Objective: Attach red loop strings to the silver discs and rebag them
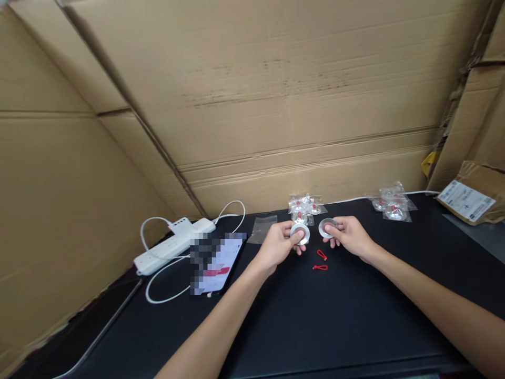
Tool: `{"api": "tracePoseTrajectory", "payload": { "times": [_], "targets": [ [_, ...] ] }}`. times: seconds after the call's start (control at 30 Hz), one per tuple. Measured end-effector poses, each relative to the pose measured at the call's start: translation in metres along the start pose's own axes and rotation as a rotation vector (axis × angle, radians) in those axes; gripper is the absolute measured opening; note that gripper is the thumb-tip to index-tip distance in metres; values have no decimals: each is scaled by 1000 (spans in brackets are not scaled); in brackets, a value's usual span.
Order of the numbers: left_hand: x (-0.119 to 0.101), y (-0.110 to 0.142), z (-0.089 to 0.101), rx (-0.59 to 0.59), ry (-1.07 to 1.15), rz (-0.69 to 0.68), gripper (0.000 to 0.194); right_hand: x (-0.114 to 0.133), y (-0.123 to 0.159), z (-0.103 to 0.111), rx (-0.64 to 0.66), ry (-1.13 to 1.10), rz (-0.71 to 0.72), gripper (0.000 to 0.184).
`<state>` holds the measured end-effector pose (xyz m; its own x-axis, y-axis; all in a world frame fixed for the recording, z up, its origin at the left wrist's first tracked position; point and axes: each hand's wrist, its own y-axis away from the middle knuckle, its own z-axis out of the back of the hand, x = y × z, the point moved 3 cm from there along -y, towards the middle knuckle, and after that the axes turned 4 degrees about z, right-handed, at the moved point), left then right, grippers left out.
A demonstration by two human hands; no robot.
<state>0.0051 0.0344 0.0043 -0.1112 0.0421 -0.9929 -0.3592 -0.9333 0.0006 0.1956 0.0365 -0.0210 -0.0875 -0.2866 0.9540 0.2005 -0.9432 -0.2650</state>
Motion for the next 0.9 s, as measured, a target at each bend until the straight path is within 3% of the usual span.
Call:
{"api": "tracePoseTrajectory", "payload": {
  "times": [0.13,0.33,0.63,0.77,0.9],
  "targets": [
    [4,-2,-1,6,-65,21,30,0,1,-1,-31,71,22,29],
    [5,0,-6,19,-120,84,28,16,9,-6,-104,317,170,28],
    [0,7,-16,-20,71,242,21,35,18,-13,-178,416,391,24],
    [-2,10,-20,73,227,243,20,39,20,-18,-106,480,486,27],
    [-4,10,-20,116,405,186,18,40,20,-20,-9,523,471,32]
  ]
}}
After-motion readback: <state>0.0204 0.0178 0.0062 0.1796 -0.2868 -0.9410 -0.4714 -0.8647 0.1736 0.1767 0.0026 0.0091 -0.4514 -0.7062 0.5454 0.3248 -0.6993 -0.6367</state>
